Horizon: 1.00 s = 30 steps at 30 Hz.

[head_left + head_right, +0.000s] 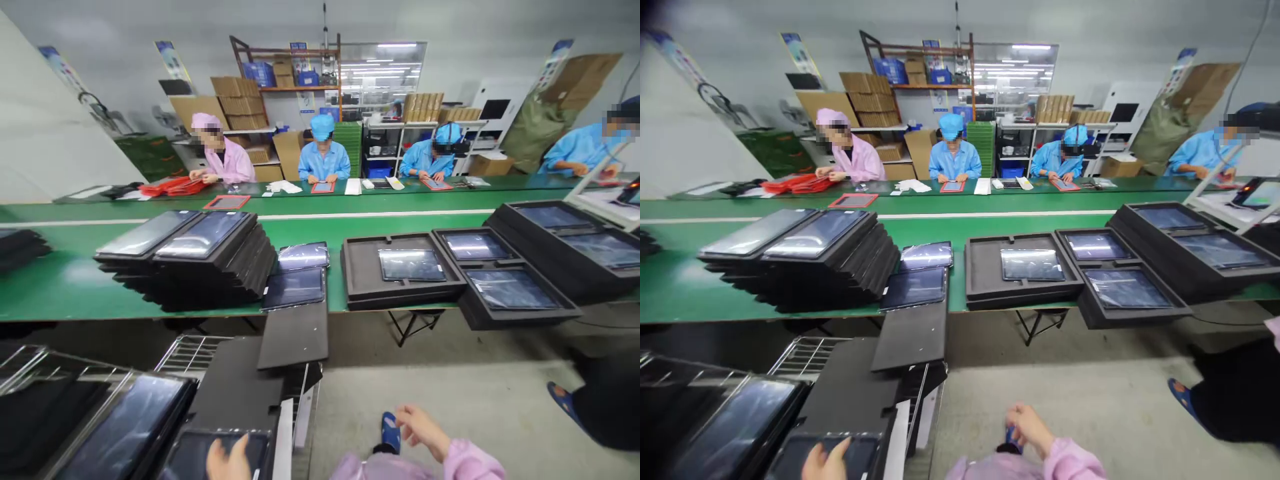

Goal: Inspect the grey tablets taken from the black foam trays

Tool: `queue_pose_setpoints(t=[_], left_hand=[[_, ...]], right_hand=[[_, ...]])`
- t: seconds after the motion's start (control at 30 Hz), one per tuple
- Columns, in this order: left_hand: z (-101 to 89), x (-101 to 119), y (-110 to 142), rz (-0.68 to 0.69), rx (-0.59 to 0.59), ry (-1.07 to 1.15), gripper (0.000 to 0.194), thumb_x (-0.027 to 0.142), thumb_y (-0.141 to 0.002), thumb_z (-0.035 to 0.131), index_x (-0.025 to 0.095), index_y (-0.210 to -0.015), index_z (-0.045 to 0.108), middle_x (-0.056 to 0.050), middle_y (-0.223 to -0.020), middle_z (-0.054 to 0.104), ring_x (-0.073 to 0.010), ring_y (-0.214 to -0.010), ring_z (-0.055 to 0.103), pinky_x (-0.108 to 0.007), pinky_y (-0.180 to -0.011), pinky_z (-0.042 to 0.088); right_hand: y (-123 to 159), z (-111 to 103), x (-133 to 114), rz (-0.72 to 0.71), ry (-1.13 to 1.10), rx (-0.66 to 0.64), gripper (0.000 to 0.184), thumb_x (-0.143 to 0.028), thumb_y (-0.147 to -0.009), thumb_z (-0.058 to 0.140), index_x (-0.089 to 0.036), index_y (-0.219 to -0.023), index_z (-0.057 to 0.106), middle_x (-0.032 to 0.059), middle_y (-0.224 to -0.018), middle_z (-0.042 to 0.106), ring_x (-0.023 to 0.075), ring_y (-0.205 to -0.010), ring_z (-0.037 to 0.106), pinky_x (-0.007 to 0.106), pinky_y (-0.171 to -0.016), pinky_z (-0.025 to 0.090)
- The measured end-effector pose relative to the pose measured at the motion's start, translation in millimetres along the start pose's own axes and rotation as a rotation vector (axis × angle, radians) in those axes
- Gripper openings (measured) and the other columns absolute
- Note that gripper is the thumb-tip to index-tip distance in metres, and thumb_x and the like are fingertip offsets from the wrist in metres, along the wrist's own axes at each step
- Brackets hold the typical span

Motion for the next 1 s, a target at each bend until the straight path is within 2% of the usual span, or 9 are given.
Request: queue_pose_setpoints(t=[0.13,0.23,0.37,0.5,0.67,0.73,0.8,0.9,1.0], left_hand=[[118.7,42.3,60.7,0.113,-0.194,0.021,0.060,0.029,-0.066,0.058,0.020,-0.124,0.044,-0.016,-0.144,0.037,-0.0299,-0.135,0.033,-0.042,-0.110,0.024],[169.8,71.1,77.4,0.207,-0.296,-0.014,0.053,0.026,-0.066,0.060,0.021,-0.118,0.051,-0.013,-0.142,0.041,-0.0294,-0.133,0.035,-0.042,-0.110,0.025],[207.3,94.5,71.8,0.205,-0.350,-0.009,0.044,0.019,-0.066,0.058,0.019,-0.110,0.055,-0.013,-0.139,0.045,-0.0279,-0.132,0.038,-0.041,-0.110,0.027],[260.4,114.6,76.4,0.301,-0.444,0.003,0.036,0.017,-0.065,0.059,0.019,-0.101,0.059,-0.012,-0.126,0.057,-0.0276,-0.125,0.046,-0.043,-0.108,0.030],[338.2,140.9,98.3,0.432,-0.727,-0.087,0.033,0.021,-0.064,0.061,0.020,-0.097,0.063,-0.009,-0.117,0.062,-0.0263,-0.119,0.052,-0.040,-0.104,0.036],[350.4,153.8,91.0,0.426,-0.742,-0.099,0.032,0.020,-0.062,0.062,0.020,-0.094,0.064,-0.008,-0.116,0.062,-0.0254,-0.116,0.053,-0.038,-0.101,0.038],[346.4,166.9,66.8,0.377,-0.636,-0.072,0.029,0.017,-0.059,0.062,0.019,-0.088,0.065,-0.008,-0.110,0.063,-0.0251,-0.112,0.055,-0.038,-0.099,0.039],[317.4,176.7,19.7,0.260,-0.386,-0.013,0.019,0.015,-0.058,0.058,0.017,-0.076,0.062,-0.008,-0.093,0.065,-0.0247,-0.101,0.059,-0.040,-0.095,0.042],[292.2,173.5,-3.4,0.177,-0.244,0.036,0.015,0.018,-0.059,0.055,0.017,-0.073,0.060,-0.006,-0.084,0.063,-0.0231,-0.091,0.061,-0.040,-0.087,0.045]], right_hand=[[-21.9,-84.5,-48.6,-0.096,-0.131,0.148,0.009,-0.020,-0.062,0.062,-0.017,-0.067,0.055,-0.0030,-0.059,0.060,0.0060,-0.042,0.049,0.016,-0.041,0.032],[-20.6,-130.2,-71.1,-0.168,-0.211,0.239,0.019,-0.031,-0.063,0.063,-0.018,-0.076,0.056,-0.0006,-0.070,0.063,0.0075,-0.049,0.053,0.018,-0.048,0.039],[-12.2,-151.6,-102.3,-0.244,-0.185,0.238,0.028,-0.040,-0.063,0.062,-0.018,-0.079,0.056,-0.0018,-0.062,0.059,0.0088,-0.044,0.049,0.021,-0.045,0.039],[-21.1,-161.2,-171.4,-0.346,-0.075,0.279,0.027,-0.036,-0.069,0.057,-0.016,-0.087,0.058,-0.0013,-0.060,0.060,0.0124,-0.048,0.053,0.024,-0.048,0.042],[-47.2,-190.7,-276.3,-0.379,0.180,0.549,0.021,-0.022,-0.075,0.058,-0.017,-0.095,0.061,0.0082,-0.097,0.068,0.0211,-0.099,0.061,0.030,-0.085,0.045],[-52.0,-193.8,-300.2,-0.333,0.333,0.607,0.021,-0.018,-0.074,0.059,-0.015,-0.095,0.061,0.0140,-0.108,0.065,0.0269,-0.113,0.055,0.036,-0.095,0.038],[-54.7,-190.7,-312.4,-0.278,0.496,0.613,0.022,-0.018,-0.076,0.057,-0.012,-0.097,0.061,0.0205,-0.113,0.062,0.0328,-0.116,0.052,0.043,-0.098,0.035],[-63.8,-190.6,-321.5,-0.182,0.701,0.604,0.034,-0.029,-0.082,0.051,-0.004,-0.104,0.058,0.0312,-0.110,0.059,0.0408,-0.111,0.054,0.052,-0.091,0.038],[-78.9,-194.4,-332.5,-0.075,0.906,0.621,0.052,-0.047,-0.080,0.053,-0.002,-0.107,0.056,0.0335,-0.105,0.061,0.0423,-0.104,0.058,0.053,-0.081,0.044]])
Point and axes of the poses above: each hand's wrist, its own y-axis away from the middle knuckle, its own z-axis out of the palm, x = y × z, the point moved 6 cm from there along -y, towards the middle knuckle
